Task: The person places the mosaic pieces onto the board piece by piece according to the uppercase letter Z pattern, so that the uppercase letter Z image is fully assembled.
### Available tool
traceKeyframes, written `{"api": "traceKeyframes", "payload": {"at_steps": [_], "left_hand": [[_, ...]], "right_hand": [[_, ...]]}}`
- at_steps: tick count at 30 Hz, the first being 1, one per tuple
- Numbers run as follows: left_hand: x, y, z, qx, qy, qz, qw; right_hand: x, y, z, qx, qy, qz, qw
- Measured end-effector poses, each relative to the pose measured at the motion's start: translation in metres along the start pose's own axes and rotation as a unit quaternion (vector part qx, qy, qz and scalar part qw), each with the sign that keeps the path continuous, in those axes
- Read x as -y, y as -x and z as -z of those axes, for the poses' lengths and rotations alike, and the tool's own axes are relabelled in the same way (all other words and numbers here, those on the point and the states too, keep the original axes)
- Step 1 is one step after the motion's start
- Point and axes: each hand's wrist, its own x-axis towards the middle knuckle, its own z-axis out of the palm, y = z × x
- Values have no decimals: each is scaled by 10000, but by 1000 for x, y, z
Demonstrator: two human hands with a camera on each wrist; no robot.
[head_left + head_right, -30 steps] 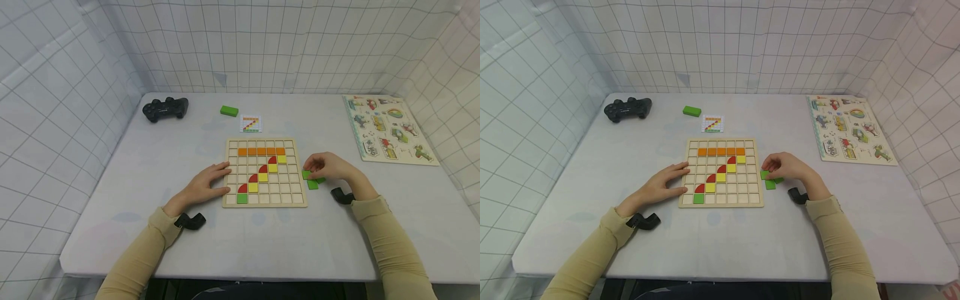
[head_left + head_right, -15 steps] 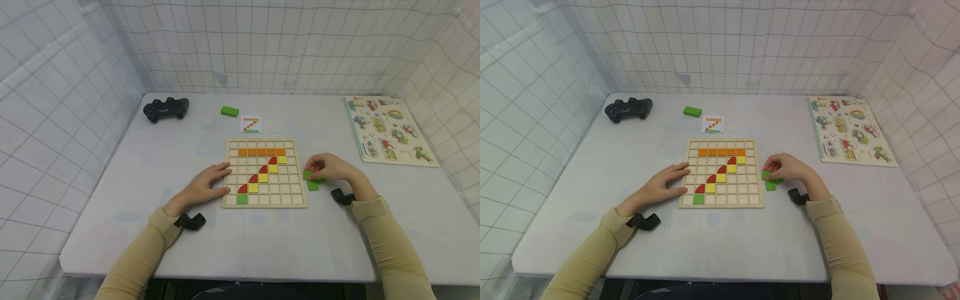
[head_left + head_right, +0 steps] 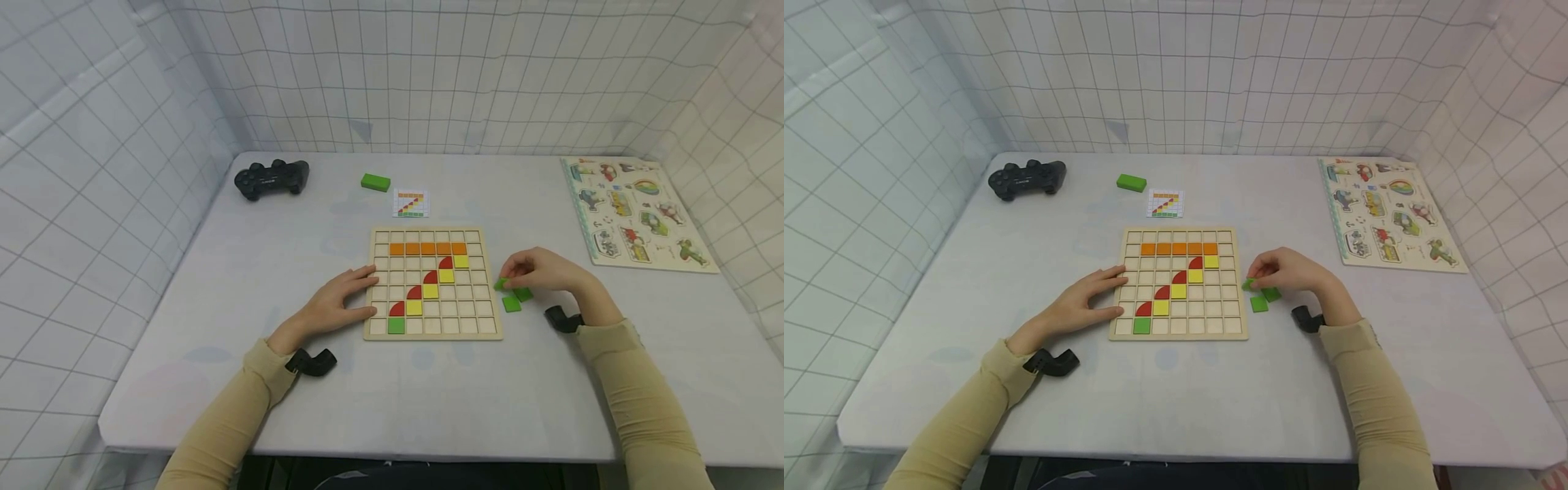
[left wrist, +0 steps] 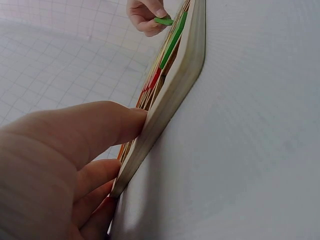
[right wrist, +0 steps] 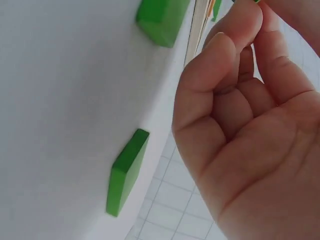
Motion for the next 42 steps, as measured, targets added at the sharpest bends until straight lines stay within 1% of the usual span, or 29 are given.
{"api": "traceKeyframes", "payload": {"at_steps": [6, 10, 18, 23, 28, 32, 36, 39, 42], "left_hand": [[-1, 0, 0, 10, -36, 4, 10000], [-3, 0, -1, 26, -66, 19, 10000], [-2, 0, -1, 18, -97, -37, 9999], [-3, 0, -1, 15, -67, -53, 10000], [-3, 0, -1, 8, -38, -69, 10000], [-2, 0, -1, 8, -48, -57, 10000], [-1, -1, -1, 9, -69, -45, 10000], [-1, 0, -1, -4, -80, -49, 10000], [-1, 0, 0, -23, -85, -48, 9999]], "right_hand": [[11, -9, -5, 123, 74, 276, 9995], [27, -16, -14, 213, 34, 410, 9989], [61, -33, -35, 474, -20, 894, 9949], [76, -43, -50, 667, 191, 1115, 9913], [90, -46, -63, 906, 472, 1260, 9868], [95, -49, -72, 989, 550, 1288, 9852], [94, -52, -79, 963, 756, 1147, 9858], [94, -54, -84, 927, 873, 1187, 9847], [96, -53, -88, 944, 844, 1256, 9840]]}}
